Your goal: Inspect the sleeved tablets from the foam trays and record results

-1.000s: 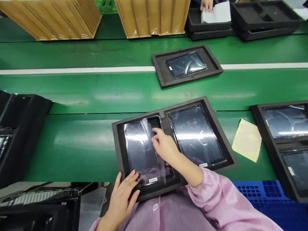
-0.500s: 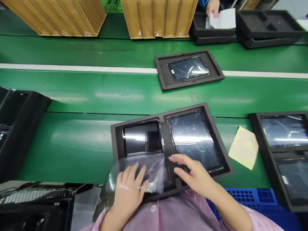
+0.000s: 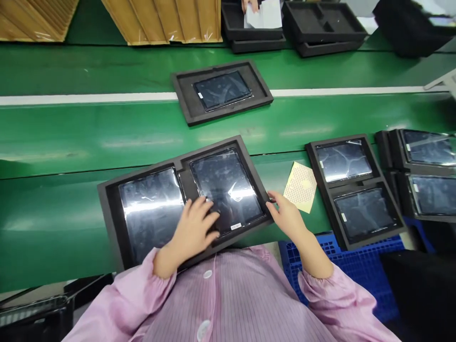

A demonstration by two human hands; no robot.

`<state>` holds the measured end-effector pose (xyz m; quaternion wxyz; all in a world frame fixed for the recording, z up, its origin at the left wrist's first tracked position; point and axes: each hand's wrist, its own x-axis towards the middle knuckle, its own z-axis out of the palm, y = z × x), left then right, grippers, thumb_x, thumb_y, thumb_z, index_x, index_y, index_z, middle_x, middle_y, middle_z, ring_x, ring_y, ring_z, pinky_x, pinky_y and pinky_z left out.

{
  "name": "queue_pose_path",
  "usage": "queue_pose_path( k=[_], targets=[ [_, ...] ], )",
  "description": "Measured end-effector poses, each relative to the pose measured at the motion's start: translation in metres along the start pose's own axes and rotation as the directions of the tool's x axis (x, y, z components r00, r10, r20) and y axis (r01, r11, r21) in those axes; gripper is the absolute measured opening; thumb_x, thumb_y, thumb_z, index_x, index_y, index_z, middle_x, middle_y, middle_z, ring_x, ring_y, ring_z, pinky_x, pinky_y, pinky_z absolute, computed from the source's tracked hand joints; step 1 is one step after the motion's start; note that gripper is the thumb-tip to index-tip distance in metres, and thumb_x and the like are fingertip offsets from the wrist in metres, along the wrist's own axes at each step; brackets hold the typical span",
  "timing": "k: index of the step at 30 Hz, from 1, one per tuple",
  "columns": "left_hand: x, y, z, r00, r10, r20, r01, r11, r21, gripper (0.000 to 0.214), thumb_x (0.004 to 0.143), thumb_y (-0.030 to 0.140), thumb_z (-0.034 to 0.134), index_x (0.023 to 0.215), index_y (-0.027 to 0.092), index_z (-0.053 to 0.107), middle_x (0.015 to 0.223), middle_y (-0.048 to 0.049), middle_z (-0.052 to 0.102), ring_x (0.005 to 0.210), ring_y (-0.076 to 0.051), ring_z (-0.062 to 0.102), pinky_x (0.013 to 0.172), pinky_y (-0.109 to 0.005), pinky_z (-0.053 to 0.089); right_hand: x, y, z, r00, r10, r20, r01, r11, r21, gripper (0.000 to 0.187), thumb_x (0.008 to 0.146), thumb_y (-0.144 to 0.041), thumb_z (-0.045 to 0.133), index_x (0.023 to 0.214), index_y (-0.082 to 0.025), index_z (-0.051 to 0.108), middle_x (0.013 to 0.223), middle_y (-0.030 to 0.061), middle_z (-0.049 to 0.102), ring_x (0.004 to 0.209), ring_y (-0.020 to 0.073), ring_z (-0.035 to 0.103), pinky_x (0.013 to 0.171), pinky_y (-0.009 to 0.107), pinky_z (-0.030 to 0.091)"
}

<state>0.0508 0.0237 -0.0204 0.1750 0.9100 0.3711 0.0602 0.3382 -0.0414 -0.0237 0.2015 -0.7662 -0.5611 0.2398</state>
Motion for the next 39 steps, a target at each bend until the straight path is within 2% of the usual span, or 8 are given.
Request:
queue_pose_path(
  k=[11,16,22,28,32,34,37,39],
  targets=[
    [-0.011,0.019,0.011,0.999,0.043,0.021,-0.045,0.993,0.111,0.036,0.082,0.030,0.060,0.116,0.020,0.063,0.130,-0.0149,0.060,0.129,-0.033,0.046,0.112,-0.062,0.019,0.026,0.008,0.002,0.984,-0.165,0.069,0.159,0.984,0.085,0.029,0.087,-0.028,0.045,0.111,-0.025,0.061,0.104,0.0062,0.069,0.096,0.0243,0.066,0.082,0.041,0.056],
    [-0.016,0.021,0.010,1.000,0.012,0.022,-0.014,0.998,0.064,0.037,0.080,0.023,0.057,0.116,0.018,0.062,0.132,-0.0146,0.058,0.129,-0.033,0.047,0.111,-0.064,0.019,0.099,-0.025,0.011,0.914,-0.396,-0.088,0.394,0.918,-0.039,0.024,0.091,-0.024,0.047,0.104,-0.027,0.067,0.123,0.0084,0.060,0.115,0.0278,0.053,0.099,0.050,0.045],
    [-0.018,0.027,0.005,1.000,-0.023,-0.016,0.023,1.000,-0.021,0.038,0.078,0.022,0.056,0.115,0.017,0.061,0.130,-0.0142,0.060,0.124,-0.033,0.052,0.110,-0.064,0.026,0.180,-0.080,0.036,0.914,-0.397,0.083,0.405,0.888,-0.217,0.024,0.082,-0.021,0.067,0.105,-0.016,0.070,0.142,0.0188,0.042,0.132,0.0383,0.033,0.102,0.055,0.037],
    [-0.010,0.020,0.020,0.919,-0.324,-0.223,0.236,0.907,-0.348,0.031,0.088,0.024,0.045,0.118,0.022,0.055,0.101,-0.0068,0.074,0.102,-0.023,0.068,0.100,-0.052,0.047,0.189,-0.081,0.044,0.885,-0.464,0.042,0.463,0.864,-0.196,0.010,0.084,-0.017,0.063,0.084,-0.021,0.071,0.136,0.0121,0.051,0.129,0.0358,0.037,0.102,0.057,0.034],
    [-0.001,0.012,0.024,0.711,-0.692,-0.126,0.453,0.588,-0.670,0.047,0.092,0.034,0.044,0.137,0.021,0.038,0.081,-0.0016,0.076,0.096,-0.020,0.070,0.093,-0.043,0.053,0.148,-0.088,0.027,0.707,-0.659,0.256,0.703,0.693,-0.159,0.023,0.089,-0.012,0.050,0.077,-0.019,0.068,0.103,0.0106,0.069,0.106,0.0280,0.057,0.108,0.056,0.028],
    [-0.001,0.007,0.023,0.635,-0.771,-0.045,0.470,0.432,-0.769,0.054,0.090,0.041,0.047,0.138,0.020,0.036,0.085,-0.0030,0.076,0.097,-0.021,0.069,0.096,-0.045,0.050,0.112,-0.092,0.010,0.441,-0.760,0.477,0.838,0.539,0.085,0.023,0.088,-0.011,0.050,0.074,-0.020,0.065,0.077,0.0046,0.069,0.081,0.0206,0.062,0.102,0.046,0.039],
    [-0.011,-0.004,0.022,0.737,-0.670,0.091,0.419,0.347,-0.839,0.038,0.084,0.049,0.054,0.109,0.021,0.063,0.091,-0.0061,0.076,0.096,-0.024,0.070,0.104,-0.049,0.043,0.068,-0.085,-0.016,0.089,-0.887,0.452,0.685,0.384,0.619,0.020,0.094,-0.020,0.047,0.082,-0.021,0.063,0.071,-0.0022,0.068,0.068,0.0117,0.062,0.078,0.024,0.053],
    [-0.020,-0.012,0.024,0.830,-0.540,0.140,0.373,0.350,-0.859,0.030,0.081,0.050,0.059,0.081,0.021,0.069,0.087,-0.0064,0.076,0.096,-0.028,0.069,0.111,-0.053,0.033,0.058,-0.069,-0.025,0.256,-0.914,0.315,0.607,0.405,0.684,0.022,0.098,-0.022,0.040,0.095,-0.019,0.062,0.084,0.0003,0.072,0.079,0.0107,0.066,0.078,0.022,0.053]
  ],
)
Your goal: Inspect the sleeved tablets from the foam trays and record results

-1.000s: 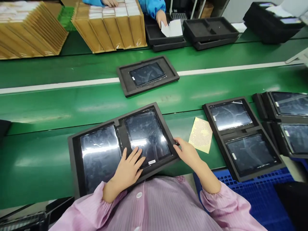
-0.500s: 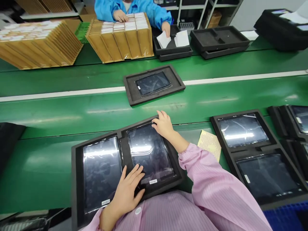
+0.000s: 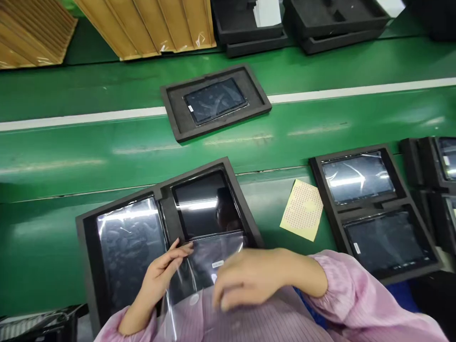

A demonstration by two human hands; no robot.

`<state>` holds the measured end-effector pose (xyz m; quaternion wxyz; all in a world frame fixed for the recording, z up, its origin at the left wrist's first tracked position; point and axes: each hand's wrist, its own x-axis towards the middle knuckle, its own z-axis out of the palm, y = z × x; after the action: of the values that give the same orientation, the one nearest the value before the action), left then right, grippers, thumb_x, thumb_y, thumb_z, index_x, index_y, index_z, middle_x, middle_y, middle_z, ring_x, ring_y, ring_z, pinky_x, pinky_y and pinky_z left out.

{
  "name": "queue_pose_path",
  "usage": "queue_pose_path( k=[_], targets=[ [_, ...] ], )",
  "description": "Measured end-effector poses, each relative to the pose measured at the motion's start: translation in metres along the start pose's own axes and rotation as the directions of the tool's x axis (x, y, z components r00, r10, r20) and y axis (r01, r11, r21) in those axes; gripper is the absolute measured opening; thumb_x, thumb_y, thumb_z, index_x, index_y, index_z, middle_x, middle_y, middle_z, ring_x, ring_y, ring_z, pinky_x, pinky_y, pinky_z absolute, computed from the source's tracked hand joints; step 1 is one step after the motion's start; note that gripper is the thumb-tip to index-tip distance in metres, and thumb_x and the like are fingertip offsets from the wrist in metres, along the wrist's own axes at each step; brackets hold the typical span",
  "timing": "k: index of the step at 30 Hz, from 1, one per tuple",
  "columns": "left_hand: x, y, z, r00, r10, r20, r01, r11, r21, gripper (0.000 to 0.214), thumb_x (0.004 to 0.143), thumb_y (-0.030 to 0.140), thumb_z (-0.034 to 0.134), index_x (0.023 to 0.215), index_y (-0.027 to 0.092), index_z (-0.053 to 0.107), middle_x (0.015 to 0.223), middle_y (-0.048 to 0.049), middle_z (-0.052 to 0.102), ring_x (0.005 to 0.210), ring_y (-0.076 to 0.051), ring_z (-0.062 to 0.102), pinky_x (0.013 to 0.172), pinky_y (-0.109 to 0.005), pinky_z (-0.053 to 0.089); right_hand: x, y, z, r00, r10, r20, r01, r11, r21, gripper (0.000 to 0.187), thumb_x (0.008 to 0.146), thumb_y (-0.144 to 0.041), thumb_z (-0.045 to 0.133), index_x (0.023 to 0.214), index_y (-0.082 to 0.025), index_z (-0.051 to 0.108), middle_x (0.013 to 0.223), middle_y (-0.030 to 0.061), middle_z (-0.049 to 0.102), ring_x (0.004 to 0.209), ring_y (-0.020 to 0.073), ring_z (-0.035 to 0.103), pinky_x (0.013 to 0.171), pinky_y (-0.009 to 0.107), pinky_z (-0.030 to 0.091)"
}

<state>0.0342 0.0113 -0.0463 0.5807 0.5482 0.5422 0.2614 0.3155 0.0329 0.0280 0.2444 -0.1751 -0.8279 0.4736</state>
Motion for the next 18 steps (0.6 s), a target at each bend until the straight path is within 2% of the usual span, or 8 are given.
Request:
queue_pose_path(
  k=[2,3,6,8,10,12,15,18],
  targets=[
    [0.000,-0.007,-0.006,0.999,0.008,0.039,-0.006,0.999,-0.054,0.029,0.080,0.049,0.060,0.075,0.021,0.068,0.086,-0.0067,0.076,0.098,-0.029,0.069,0.111,-0.054,0.031,-0.020,0.011,-0.002,0.960,0.093,-0.265,-0.151,0.966,-0.209,0.026,0.097,-0.015,0.037,0.104,-0.016,0.062,0.097,0.0065,0.072,0.098,0.0158,0.065,0.094,0.034,0.050],
    [0.001,-0.009,-0.007,1.000,-0.006,0.011,0.007,0.995,-0.096,0.027,0.081,0.047,0.060,0.083,0.021,0.068,0.091,-0.0070,0.076,0.099,-0.029,0.068,0.108,-0.053,0.036,-0.030,0.019,-0.002,0.942,0.096,-0.322,-0.215,0.909,-0.358,0.028,0.095,-0.011,0.037,0.107,-0.015,0.062,0.100,0.0090,0.072,0.104,0.0197,0.063,0.099,0.043,0.046],
    [0.013,-0.008,-0.005,0.995,-0.008,-0.102,-0.006,0.991,-0.130,0.047,0.085,0.041,0.057,0.127,0.023,0.049,0.112,-0.0095,0.071,0.108,-0.026,0.064,0.098,-0.047,0.046,-0.052,0.038,0.004,0.991,0.015,-0.132,-0.098,0.755,-0.649,0.032,0.091,-0.004,0.041,0.113,-0.012,0.062,0.105,0.0116,0.071,0.110,0.0246,0.062,0.105,0.055,0.039],
    [0.025,-0.003,-0.002,0.988,0.092,-0.123,-0.091,0.996,0.014,0.068,0.088,0.034,0.050,0.146,0.022,0.018,0.120,-0.0109,0.067,0.116,-0.023,0.060,0.100,-0.046,0.043,-0.058,0.041,0.009,1.000,-0.024,0.004,0.021,0.733,-0.680,0.036,0.091,-0.003,0.042,0.121,-0.013,0.059,0.117,0.0126,0.067,0.111,0.0215,0.061,0.105,0.048,0.042],
    [0.038,0.004,-0.002,0.973,0.225,-0.057,-0.203,0.943,0.262,0.069,0.089,0.025,0.043,0.149,0.020,0.007,0.122,-0.0116,0.066,0.123,-0.021,0.055,0.104,-0.047,0.039,-0.058,0.039,0.010,0.999,-0.030,0.042,0.051,0.716,-0.696,0.041,0.090,-0.003,0.045,0.125,-0.020,0.057,0.130,0.0115,0.059,0.117,0.0207,0.057,0.104,0.044,0.043],
    [0.049,0.009,-0.004,0.949,0.309,0.059,-0.299,0.830,0.471,0.063,0.087,0.015,0.036,0.147,0.018,0.017,0.123,-0.0115,0.065,0.125,-0.021,0.052,0.104,-0.047,0.037,-0.051,0.038,0.005,1.000,-0.024,0.019,0.030,0.675,-0.737,0.036,0.088,-0.004,0.050,0.116,-0.022,0.063,0.137,0.0100,0.054,0.125,0.0257,0.050,0.104,0.050,0.041],
    [0.058,0.015,-0.010,0.932,0.321,0.171,-0.358,0.727,0.586,0.060,0.080,0.004,0.029,0.139,0.017,0.032,0.121,-0.0097,0.066,0.124,-0.019,0.053,0.101,-0.046,0.039,-0.029,0.047,-0.008,0.996,-0.034,-0.088,-0.045,0.648,-0.761,0.015,0.085,-0.009,0.058,0.082,-0.019,0.069,0.134,0.0086,0.056,0.127,0.0319,0.046,0.106,0.057,0.035],
    [0.058,0.018,-0.011,0.945,0.283,0.161,-0.324,0.755,0.570,0.064,0.074,0.002,0.028,0.137,0.014,0.036,0.120,-0.0081,0.067,0.126,-0.017,0.051,0.102,-0.045,0.038,0.004,0.067,-0.022,0.968,0.067,-0.240,-0.201,0.780,-0.592,0.015,0.085,-0.017,0.062,0.070,-0.020,0.065,0.112,0.0066,0.069,0.114,0.0272,0.057,0.101,0.048,0.042]
  ],
)
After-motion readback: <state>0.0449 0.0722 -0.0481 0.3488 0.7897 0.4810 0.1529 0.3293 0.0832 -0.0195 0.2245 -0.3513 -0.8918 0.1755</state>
